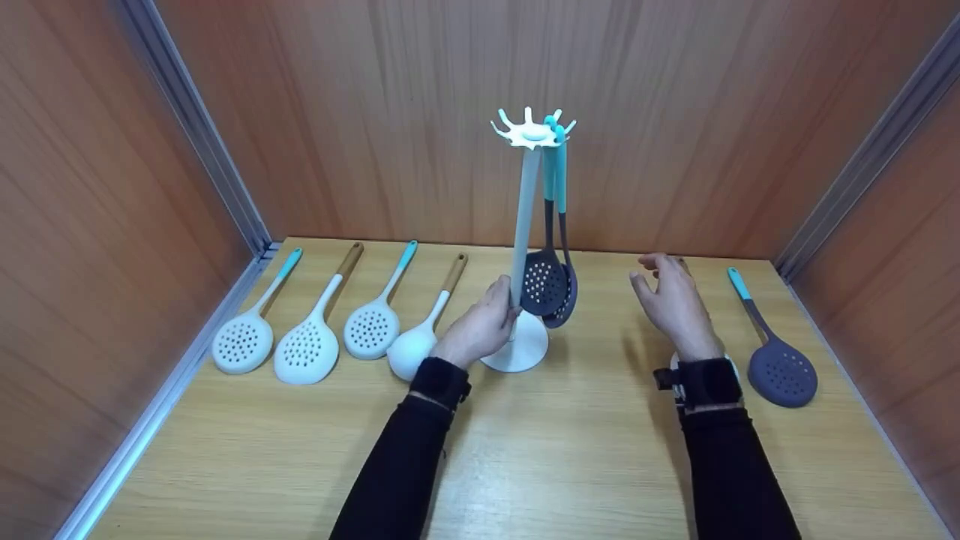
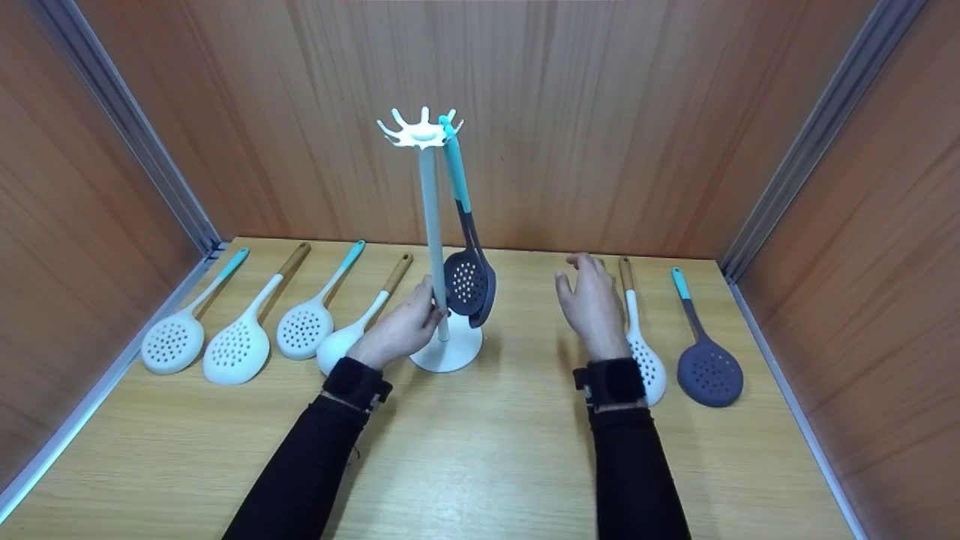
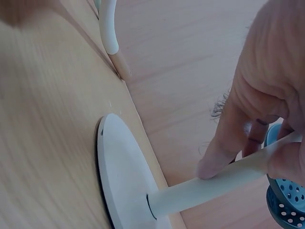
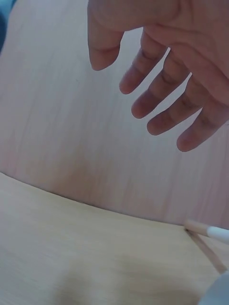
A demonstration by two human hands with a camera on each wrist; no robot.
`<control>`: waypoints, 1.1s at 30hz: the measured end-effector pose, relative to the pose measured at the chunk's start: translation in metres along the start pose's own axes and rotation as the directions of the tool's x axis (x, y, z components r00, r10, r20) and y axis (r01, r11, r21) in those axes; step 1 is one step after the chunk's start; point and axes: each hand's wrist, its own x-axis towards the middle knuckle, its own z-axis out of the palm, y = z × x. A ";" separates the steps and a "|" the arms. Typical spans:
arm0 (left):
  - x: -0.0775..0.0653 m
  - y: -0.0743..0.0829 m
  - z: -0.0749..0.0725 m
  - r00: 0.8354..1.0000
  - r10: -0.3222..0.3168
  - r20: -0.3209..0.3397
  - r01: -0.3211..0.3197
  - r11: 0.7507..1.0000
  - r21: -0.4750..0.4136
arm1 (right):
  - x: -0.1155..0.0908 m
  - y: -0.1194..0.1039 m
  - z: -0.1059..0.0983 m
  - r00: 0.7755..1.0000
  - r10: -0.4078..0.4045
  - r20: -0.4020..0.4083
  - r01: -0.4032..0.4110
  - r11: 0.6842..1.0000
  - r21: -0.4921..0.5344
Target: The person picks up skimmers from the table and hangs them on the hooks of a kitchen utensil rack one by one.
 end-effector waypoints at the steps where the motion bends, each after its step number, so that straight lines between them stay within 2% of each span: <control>1: 0.000 -0.001 0.000 1.000 0.005 0.000 -0.005 1.000 -0.002 | 0.000 0.003 -0.001 1.000 0.004 0.001 -0.004 1.000 -0.003; 11: 0.001 -0.003 -0.003 1.000 -0.005 -0.012 0.005 0.998 -0.057 | 0.003 0.023 -0.011 0.996 0.045 0.077 -0.040 0.997 -0.064; 18: 0.002 -0.003 -0.004 1.000 -0.003 -0.012 0.002 0.996 -0.093 | 0.004 0.037 -0.018 0.980 0.113 0.164 -0.096 0.989 -0.114; 24: 0.002 -0.001 -0.005 1.000 -0.028 0.002 0.028 0.994 -0.105 | 0.003 0.048 -0.023 0.968 0.147 0.202 -0.120 0.983 -0.137; 28: 0.003 -0.001 -0.005 1.000 -0.014 -0.004 0.014 0.993 -0.119 | 0.001 0.053 -0.026 0.953 0.204 0.225 -0.171 0.972 -0.159; 33: 0.002 -0.001 -0.005 1.000 0.016 -0.023 -0.019 0.991 -0.133 | 0.001 0.060 -0.027 0.918 0.291 0.269 -0.255 0.954 -0.160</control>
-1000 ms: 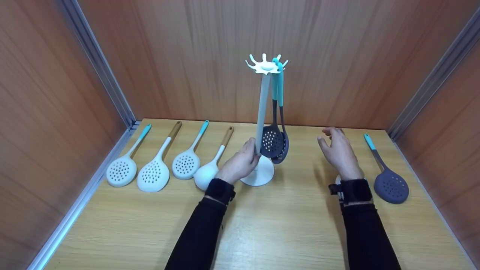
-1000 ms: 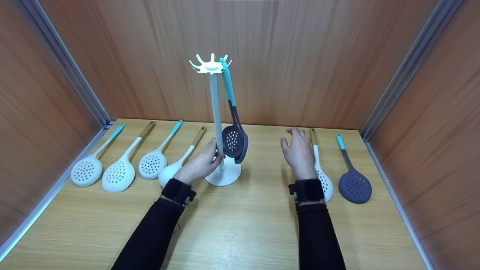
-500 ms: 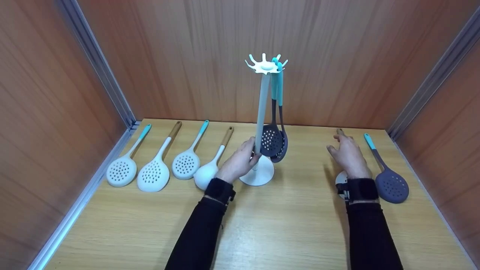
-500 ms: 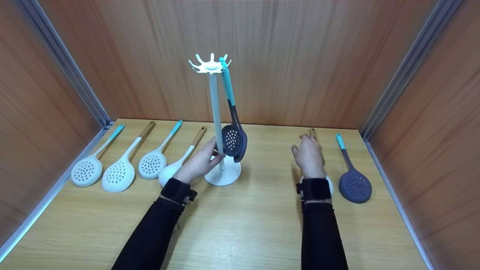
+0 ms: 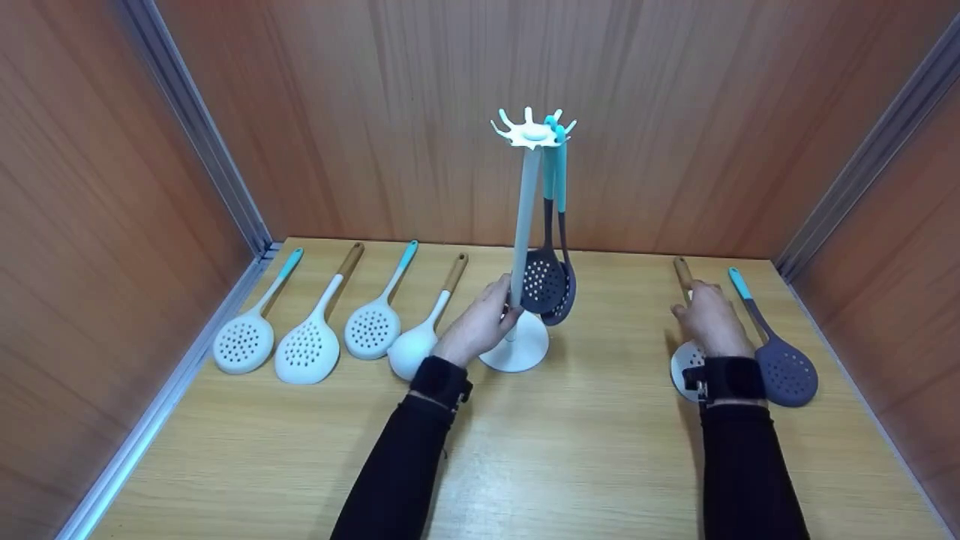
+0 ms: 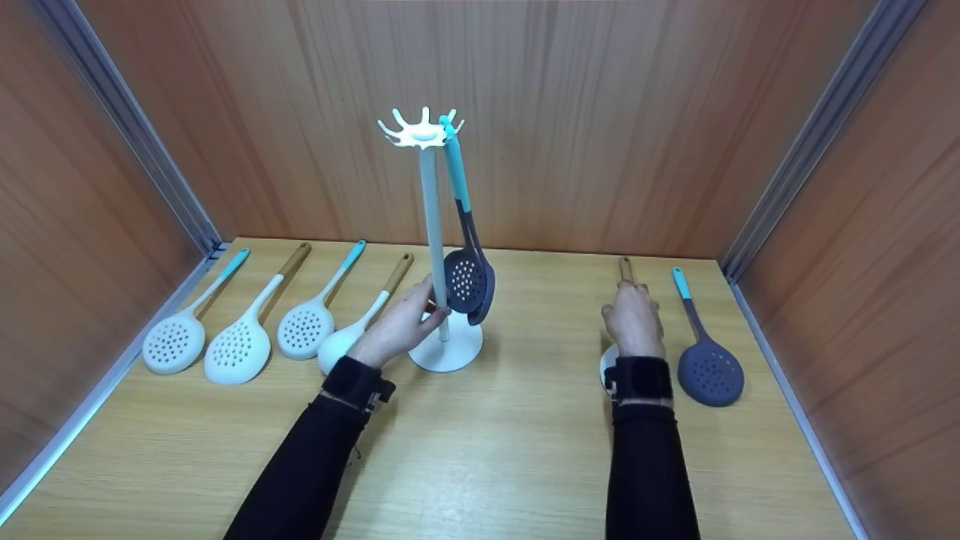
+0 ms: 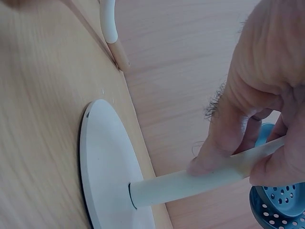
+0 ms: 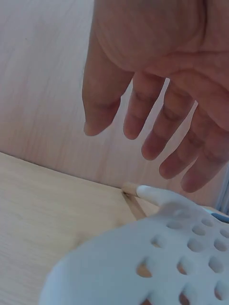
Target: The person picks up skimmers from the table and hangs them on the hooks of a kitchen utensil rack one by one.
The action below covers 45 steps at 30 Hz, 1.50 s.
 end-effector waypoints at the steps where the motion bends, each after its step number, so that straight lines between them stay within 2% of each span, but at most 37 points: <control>1: 0.000 0.000 0.000 1.000 -0.002 -0.001 0.002 1.000 -0.002 | 0.001 0.001 0.000 1.000 0.012 0.008 -0.012 1.000 0.005; 16: 0.000 0.000 0.001 1.000 -0.020 0.009 0.020 1.000 0.000 | 0.007 0.014 0.001 0.990 0.110 0.087 -0.109 0.994 -0.018; 23: 0.000 0.000 0.001 1.000 -0.013 0.010 0.013 1.000 -0.008 | 0.009 0.017 0.004 0.977 0.145 0.156 -0.146 0.989 -0.006; 30: 0.000 -0.002 0.000 1.000 -0.005 0.014 0.005 1.000 0.000 | 0.010 0.022 0.003 0.983 0.106 0.152 -0.105 0.994 -0.012; 40: 0.001 -0.002 0.001 1.000 -0.023 0.018 0.023 1.000 -0.012 | 0.008 0.022 0.002 0.979 0.137 0.154 -0.138 0.990 -0.003; 45: 0.001 -0.002 0.001 0.999 -0.033 0.020 0.033 0.999 -0.007 | 0.008 0.020 0.001 0.979 0.120 0.167 -0.120 0.993 -0.009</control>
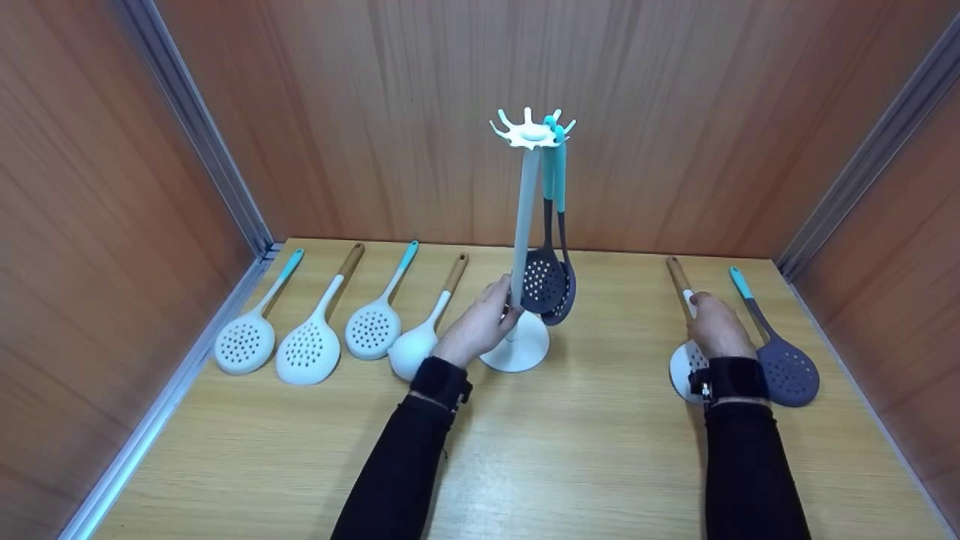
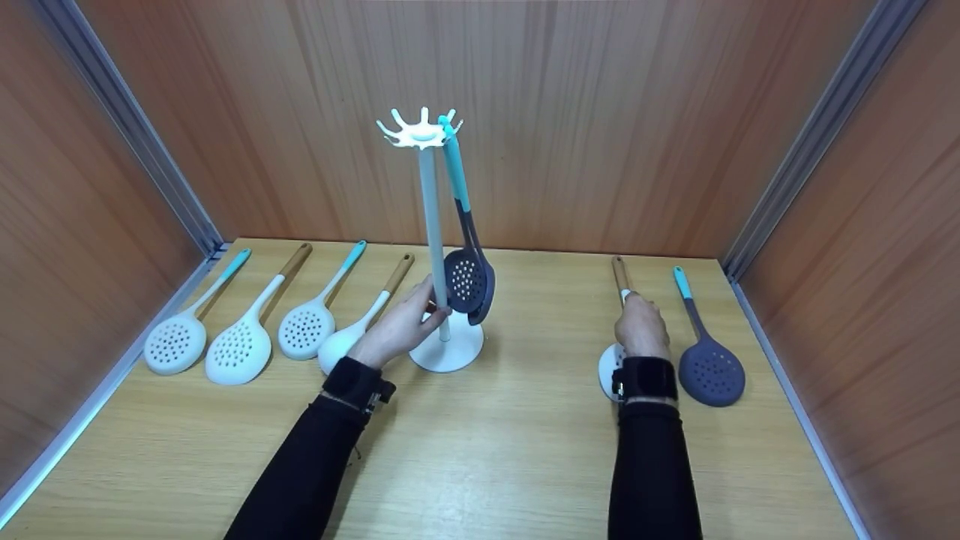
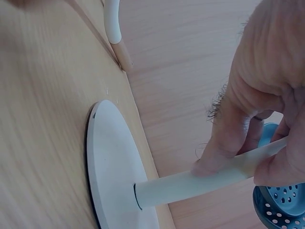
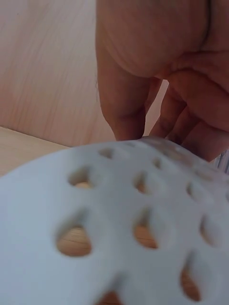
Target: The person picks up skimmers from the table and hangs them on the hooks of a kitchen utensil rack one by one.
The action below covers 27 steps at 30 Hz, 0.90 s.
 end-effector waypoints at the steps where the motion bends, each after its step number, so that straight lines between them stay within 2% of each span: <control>1: 0.000 0.000 0.000 1.000 0.000 0.000 0.000 1.000 0.001 | 0.000 0.000 0.000 1.000 0.000 0.004 0.000 1.000 0.000; 8: -0.001 0.000 0.000 1.000 -0.007 0.002 0.007 1.000 0.006 | -0.002 -0.007 -0.002 0.999 0.049 0.005 -0.049 0.999 0.014; 15: 0.001 -0.001 0.001 0.998 0.059 -0.021 -0.058 0.998 0.023 | -0.006 -0.008 -0.003 0.997 -0.035 -0.061 0.035 0.999 0.004; 27: 0.000 0.000 0.001 0.999 0.030 -0.012 -0.030 0.999 0.020 | -0.013 -0.022 -0.009 0.994 -0.066 -0.091 0.067 0.998 0.005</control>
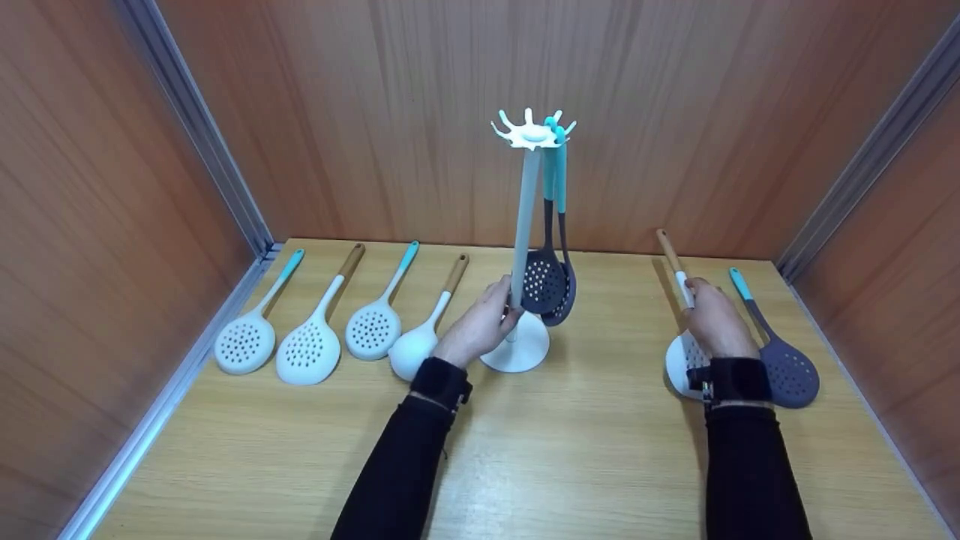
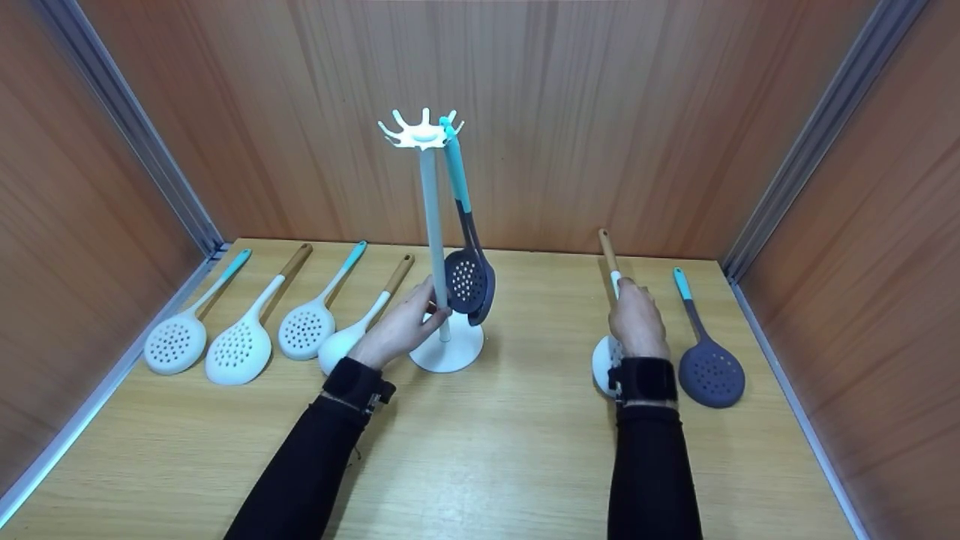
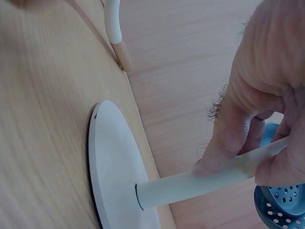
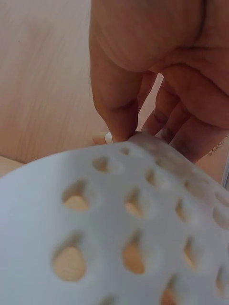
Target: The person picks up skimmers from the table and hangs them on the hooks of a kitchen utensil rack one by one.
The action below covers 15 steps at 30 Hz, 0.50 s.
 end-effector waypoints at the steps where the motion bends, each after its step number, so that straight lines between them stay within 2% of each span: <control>1: 0.000 0.000 0.000 1.000 -0.004 0.002 0.004 1.000 0.001 | -0.001 -0.001 -0.001 1.000 -0.010 -0.009 0.010 1.000 -0.002; 11: 0.000 0.000 0.000 0.999 -0.037 0.014 0.037 0.999 -0.007 | -0.013 -0.015 -0.008 0.988 -0.132 -0.079 0.131 0.991 -0.013; 15: -0.001 0.000 -0.001 1.000 -0.022 0.014 0.022 1.000 -0.012 | -0.018 -0.020 -0.010 0.965 -0.211 -0.155 0.205 0.977 -0.058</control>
